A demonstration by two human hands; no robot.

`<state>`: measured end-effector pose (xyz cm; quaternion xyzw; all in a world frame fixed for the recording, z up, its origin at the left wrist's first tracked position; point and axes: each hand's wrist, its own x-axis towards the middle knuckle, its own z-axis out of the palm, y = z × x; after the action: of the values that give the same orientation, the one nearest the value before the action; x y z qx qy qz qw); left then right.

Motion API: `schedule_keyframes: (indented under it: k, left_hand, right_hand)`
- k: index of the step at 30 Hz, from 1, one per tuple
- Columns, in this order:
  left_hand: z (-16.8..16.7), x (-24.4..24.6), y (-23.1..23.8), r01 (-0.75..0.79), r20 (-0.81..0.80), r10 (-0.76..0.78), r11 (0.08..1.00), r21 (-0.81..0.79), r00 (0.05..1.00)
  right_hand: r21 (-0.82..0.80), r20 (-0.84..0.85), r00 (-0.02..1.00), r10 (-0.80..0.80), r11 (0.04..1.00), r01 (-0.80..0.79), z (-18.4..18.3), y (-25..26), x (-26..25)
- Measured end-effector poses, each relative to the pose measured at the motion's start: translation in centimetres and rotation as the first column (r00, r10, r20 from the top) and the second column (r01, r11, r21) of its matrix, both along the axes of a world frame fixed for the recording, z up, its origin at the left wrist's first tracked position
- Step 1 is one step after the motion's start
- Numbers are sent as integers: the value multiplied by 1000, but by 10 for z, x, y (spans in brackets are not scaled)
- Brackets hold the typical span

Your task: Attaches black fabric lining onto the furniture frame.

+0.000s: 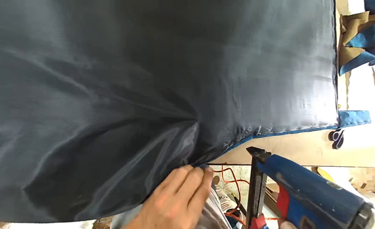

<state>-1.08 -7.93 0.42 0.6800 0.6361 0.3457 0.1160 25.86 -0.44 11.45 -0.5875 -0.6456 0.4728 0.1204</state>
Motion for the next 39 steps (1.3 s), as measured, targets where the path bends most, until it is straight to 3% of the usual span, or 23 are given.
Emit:
schedule_keyframes:
  k: [4, 8, 15, 24, 33, 39]
  left_hand:
    - [-5, 4, 18, -137, -70, 137, 991, 1, 988]
    - [-11, 8, 22, -148, -122, 146, 989, -11, 982]
    - [-8, 16, 34, -158, -253, 171, 985, 71, 952]
    - [-4, -1, 39, 113, -367, -63, 987, 116, 928]
    - [3, 8, 32, 141, -441, -114, 990, 28, 890]
    - [-4, 15, 17, 99, -481, -65, 994, 47, 874]
  right_hand:
    - [12, 13, 1000, 14, 1000, -14, -14, -4, 0]
    - [-34, -89, 994, 64, 997, -67, -30, -4, 13]
    - [-7, -62, 987, 149, 989, -150, -35, 5, 35]
    - [41, -79, 992, 99, 995, -96, -24, -17, 24]
    - [52, 209, 949, 235, 967, -251, -2, 1, -15]
    - [73, 250, 936, 248, 959, -273, -4, 10, -28]
